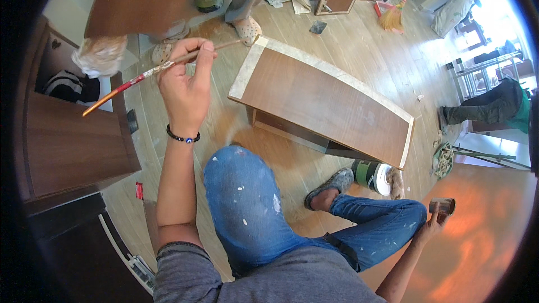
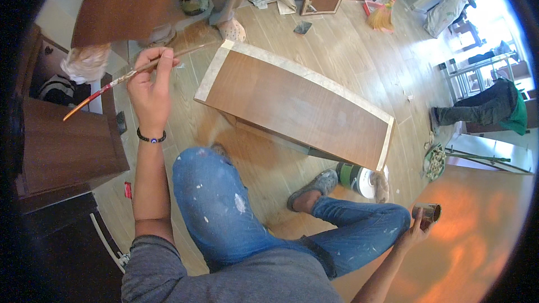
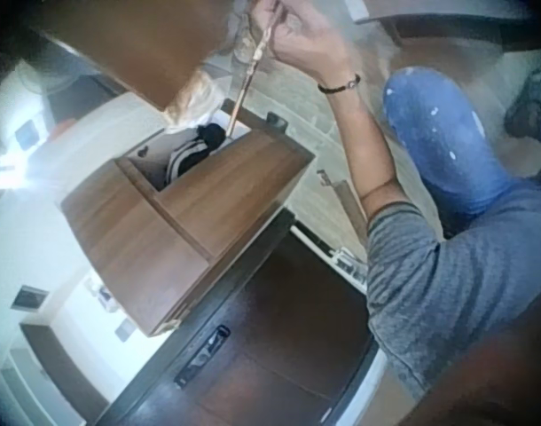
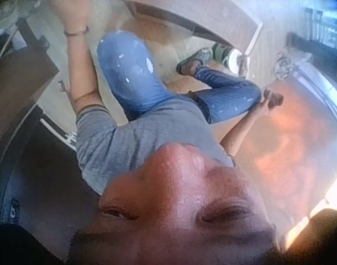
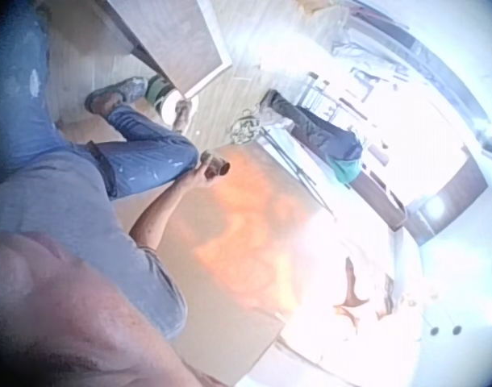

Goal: The person sits on the floor and applies a finish to the edges of a wooden furniture piece using a small brush and a tin of finish. They repeatedly dip the brush into the tin and carefully coat the taped edges of the furniture.

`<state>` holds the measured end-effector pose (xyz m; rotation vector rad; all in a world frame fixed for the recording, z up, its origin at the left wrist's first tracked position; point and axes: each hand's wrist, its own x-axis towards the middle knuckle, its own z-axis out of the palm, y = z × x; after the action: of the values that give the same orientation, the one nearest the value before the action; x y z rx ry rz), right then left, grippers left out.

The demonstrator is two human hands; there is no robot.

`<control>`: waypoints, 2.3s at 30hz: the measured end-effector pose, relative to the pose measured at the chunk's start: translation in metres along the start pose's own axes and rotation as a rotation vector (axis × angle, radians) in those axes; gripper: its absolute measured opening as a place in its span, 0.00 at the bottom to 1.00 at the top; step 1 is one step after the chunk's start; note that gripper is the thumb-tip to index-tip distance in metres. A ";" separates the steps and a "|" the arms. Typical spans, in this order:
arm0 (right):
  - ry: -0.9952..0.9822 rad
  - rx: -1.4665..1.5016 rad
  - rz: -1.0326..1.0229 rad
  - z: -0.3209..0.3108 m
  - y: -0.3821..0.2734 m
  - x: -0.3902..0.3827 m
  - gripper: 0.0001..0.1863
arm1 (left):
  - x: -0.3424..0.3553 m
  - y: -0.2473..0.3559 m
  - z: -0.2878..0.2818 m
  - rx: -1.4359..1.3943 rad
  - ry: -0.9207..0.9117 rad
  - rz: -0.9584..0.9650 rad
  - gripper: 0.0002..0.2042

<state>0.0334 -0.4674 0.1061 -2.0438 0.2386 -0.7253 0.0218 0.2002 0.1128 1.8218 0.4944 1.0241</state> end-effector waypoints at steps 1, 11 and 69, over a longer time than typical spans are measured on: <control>0.000 0.001 0.003 0.000 -0.001 -0.002 0.21 | 0.001 -0.003 0.002 -0.012 -0.018 -0.001 0.09; 0.008 0.023 0.040 -0.001 0.002 0.000 0.20 | 0.010 -0.014 0.019 -0.018 -0.098 -0.047 0.10; -0.054 0.006 0.062 -0.004 0.000 0.000 0.24 | -0.011 -0.002 -0.013 0.124 -0.192 0.044 0.07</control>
<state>0.0313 -0.4701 0.1074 -2.0382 0.2669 -0.6311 0.0052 0.1998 0.1087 2.0262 0.4100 0.8523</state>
